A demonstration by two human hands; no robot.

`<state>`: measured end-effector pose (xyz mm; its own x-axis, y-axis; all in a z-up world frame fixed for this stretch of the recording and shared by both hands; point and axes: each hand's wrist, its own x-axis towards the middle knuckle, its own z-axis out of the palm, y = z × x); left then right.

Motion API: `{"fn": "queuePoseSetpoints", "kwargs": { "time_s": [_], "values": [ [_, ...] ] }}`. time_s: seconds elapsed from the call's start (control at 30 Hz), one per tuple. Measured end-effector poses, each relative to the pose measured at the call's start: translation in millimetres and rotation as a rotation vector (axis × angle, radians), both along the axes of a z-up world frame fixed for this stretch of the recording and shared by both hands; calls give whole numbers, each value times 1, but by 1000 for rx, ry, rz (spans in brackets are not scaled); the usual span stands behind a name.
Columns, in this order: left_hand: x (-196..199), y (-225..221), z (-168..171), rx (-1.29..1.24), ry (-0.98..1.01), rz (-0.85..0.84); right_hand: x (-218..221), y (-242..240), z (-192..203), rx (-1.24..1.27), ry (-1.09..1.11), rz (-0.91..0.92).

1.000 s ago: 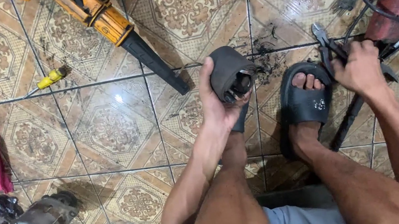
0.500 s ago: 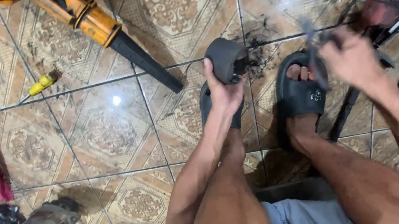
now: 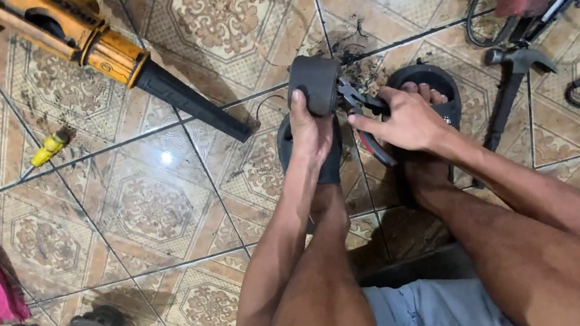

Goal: Removing copper wire windings from a motor stator using pliers

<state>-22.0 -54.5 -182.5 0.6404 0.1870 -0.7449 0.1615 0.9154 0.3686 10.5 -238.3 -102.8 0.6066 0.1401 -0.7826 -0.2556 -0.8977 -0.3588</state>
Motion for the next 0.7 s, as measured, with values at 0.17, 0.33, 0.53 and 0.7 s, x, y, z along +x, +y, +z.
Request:
{"fn": "queuePoseSetpoints", "kwargs": {
  "time_s": [0.17,0.33,0.53,0.7],
  "values": [
    [-2,0,-10,-3,-13,13,9,17,37,50,62,-105],
    [-5,1,-13,-8,-21,0,9,18,43,48,85,-145],
    [-12,3,-33,-16,-52,17,7,18,31,39,104,-164],
    [-16,2,-36,12,-73,-15,2,20,36,75,116,-207]
  ]
}}
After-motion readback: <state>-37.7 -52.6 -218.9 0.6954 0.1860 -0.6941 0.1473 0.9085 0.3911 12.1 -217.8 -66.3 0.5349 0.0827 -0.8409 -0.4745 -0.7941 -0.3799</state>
